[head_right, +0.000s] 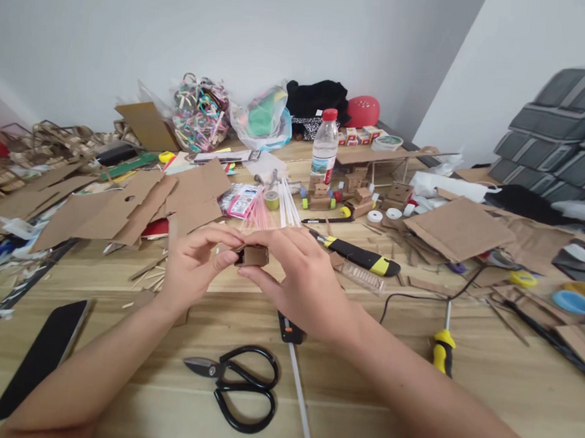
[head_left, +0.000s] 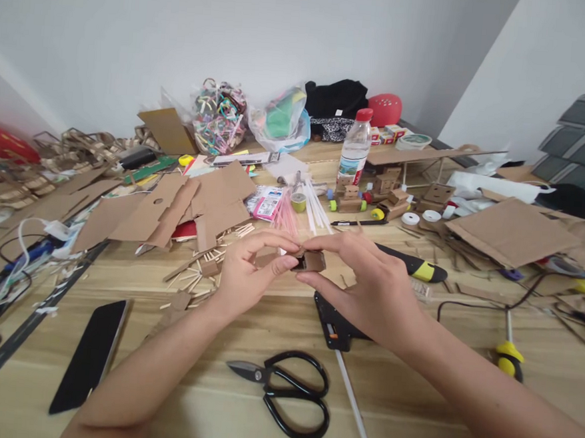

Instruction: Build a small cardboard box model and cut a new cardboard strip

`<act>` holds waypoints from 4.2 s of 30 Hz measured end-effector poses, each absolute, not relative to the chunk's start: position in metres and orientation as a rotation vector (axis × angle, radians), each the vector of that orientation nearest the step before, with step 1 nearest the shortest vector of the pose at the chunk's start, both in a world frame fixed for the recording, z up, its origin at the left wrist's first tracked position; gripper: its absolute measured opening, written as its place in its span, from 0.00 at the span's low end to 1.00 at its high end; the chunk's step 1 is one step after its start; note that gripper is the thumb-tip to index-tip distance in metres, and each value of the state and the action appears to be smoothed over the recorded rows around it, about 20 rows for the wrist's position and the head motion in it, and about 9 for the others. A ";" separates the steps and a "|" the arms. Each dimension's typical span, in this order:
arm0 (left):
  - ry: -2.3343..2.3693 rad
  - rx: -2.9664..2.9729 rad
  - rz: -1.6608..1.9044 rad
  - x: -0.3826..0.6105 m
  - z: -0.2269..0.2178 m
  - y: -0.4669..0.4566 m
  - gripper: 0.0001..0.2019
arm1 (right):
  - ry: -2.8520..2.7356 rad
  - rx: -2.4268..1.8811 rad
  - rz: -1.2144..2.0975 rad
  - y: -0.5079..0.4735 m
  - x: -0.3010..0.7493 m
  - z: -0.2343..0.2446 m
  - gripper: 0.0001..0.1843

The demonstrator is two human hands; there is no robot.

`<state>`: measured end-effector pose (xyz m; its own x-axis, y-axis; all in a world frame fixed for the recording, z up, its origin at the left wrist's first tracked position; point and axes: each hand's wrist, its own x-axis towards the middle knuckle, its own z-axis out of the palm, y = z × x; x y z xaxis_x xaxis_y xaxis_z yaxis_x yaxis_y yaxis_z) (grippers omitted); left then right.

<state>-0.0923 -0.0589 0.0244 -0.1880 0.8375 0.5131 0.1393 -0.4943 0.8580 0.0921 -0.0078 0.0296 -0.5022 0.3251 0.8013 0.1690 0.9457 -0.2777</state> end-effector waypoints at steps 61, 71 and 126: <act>0.812 0.614 1.345 -0.093 0.023 -0.051 0.13 | -2.053 -0.627 0.897 0.007 0.101 0.045 0.13; 0.822 0.591 1.290 -0.090 0.014 -0.051 0.13 | -1.935 -0.437 1.249 0.002 0.091 0.031 0.20; 1.260 2.056 1.470 -0.101 0.012 -0.060 0.11 | -2.129 -0.520 0.610 -0.001 0.105 0.048 0.07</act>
